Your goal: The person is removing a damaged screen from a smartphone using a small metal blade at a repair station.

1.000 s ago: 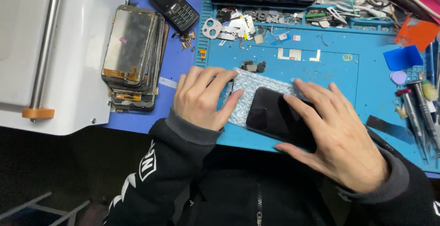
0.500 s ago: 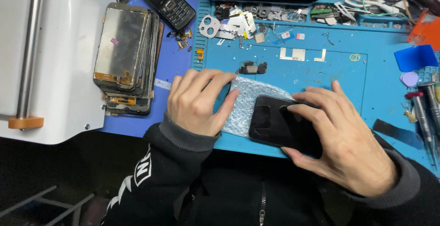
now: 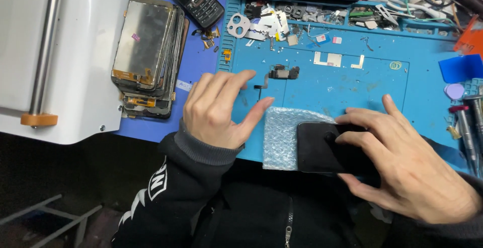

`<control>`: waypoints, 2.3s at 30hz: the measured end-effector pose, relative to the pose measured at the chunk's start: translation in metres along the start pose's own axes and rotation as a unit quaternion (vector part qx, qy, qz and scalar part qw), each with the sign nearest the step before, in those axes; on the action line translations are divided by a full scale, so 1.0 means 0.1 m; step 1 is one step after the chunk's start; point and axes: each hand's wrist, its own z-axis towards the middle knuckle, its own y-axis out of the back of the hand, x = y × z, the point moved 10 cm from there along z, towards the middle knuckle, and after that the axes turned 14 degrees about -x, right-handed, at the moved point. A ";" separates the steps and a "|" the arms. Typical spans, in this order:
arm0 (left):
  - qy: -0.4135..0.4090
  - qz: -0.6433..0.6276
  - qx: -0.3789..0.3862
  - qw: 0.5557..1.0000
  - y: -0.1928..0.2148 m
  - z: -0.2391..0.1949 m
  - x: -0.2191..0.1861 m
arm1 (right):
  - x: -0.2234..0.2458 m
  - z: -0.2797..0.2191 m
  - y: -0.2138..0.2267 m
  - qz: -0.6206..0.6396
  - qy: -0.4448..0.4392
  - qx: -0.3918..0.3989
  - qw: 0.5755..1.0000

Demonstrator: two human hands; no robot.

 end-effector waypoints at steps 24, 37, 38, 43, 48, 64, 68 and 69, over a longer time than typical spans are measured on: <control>-0.066 0.072 0.064 0.993 -0.17 -0.12 0.01 | 0.12 -0.10 0.16 0.016 -0.033 -0.100 0.994; -0.072 0.072 0.017 0.995 -0.19 -0.13 0.07 | 0.16 -0.12 0.20 0.018 -0.022 -0.119 0.993; -0.070 0.073 0.020 0.995 -0.20 -0.13 0.08 | 0.16 -0.12 0.20 0.022 -0.022 -0.121 0.992; -0.070 0.084 0.025 0.994 -0.24 -0.16 0.12 | 0.15 -0.12 0.19 0.042 -0.020 -0.121 0.992; -0.078 0.090 0.023 0.993 -0.16 -0.16 0.05 | 0.19 -0.11 0.21 0.032 -0.005 -0.128 0.991; -0.100 0.100 0.074 0.987 -0.30 -0.11 0.03 | 0.12 -0.17 0.20 0.026 -0.009 -0.135 0.991; -0.113 0.087 0.057 0.988 -0.27 -0.13 -0.02 | 0.14 -0.19 0.17 0.019 -0.015 -0.131 0.991; -0.114 0.085 0.050 0.989 -0.25 -0.11 -0.03 | 0.13 -0.17 0.18 0.010 -0.018 -0.133 0.991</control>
